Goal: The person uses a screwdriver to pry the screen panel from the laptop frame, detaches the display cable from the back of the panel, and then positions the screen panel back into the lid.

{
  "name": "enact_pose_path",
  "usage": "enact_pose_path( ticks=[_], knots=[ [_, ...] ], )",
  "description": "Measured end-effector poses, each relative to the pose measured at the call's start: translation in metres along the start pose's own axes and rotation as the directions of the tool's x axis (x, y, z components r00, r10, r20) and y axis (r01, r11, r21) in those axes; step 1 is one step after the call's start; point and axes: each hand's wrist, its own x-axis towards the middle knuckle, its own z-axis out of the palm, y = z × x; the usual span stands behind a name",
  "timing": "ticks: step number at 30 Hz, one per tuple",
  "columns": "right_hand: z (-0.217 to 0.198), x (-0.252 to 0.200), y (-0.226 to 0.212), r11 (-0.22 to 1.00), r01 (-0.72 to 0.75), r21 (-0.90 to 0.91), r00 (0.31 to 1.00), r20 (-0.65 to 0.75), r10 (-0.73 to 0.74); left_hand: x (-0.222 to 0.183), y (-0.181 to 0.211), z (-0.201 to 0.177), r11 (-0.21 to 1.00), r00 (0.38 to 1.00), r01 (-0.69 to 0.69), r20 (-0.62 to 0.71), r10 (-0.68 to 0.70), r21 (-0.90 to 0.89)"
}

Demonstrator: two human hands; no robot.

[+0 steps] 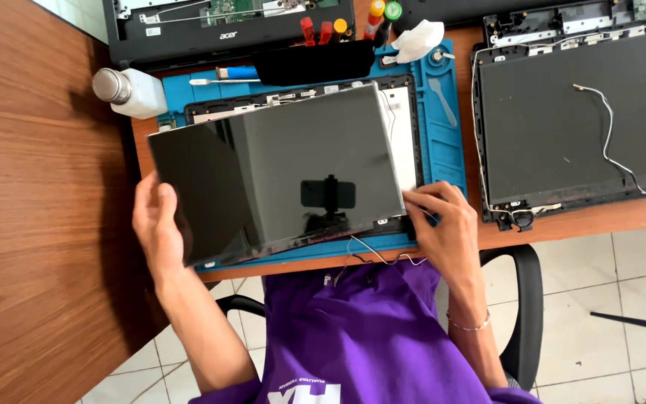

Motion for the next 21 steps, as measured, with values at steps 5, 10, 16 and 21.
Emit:
enact_pose_path(
  ticks=[5, 10, 16, 21],
  knots=[
    [-0.011, -0.001, -0.003, 0.977, -0.198, 0.073, 0.980, 0.013, 0.198, 0.004, 0.004, 0.010, 0.997, 0.997, 0.078, 0.024, -0.078, 0.025],
    [-0.010, 0.011, 0.001, 0.995, -0.097, 0.013, 0.995, -0.005, 0.097, 0.003, 0.010, 0.019, 0.997, 0.994, 0.071, 0.079, -0.073, 0.031],
    [-0.002, 0.019, 0.006, 0.953, -0.251, 0.169, 0.968, 0.021, 0.251, 0.004, 0.005, 0.021, 0.997, 0.993, 0.064, 0.098, -0.068, 0.035],
    [0.003, 0.019, 0.006, 0.977, -0.201, 0.071, 0.979, -0.012, 0.203, 0.002, -0.009, 0.024, 0.996, 0.990, 0.092, 0.105, -0.091, -0.004]
  ],
)
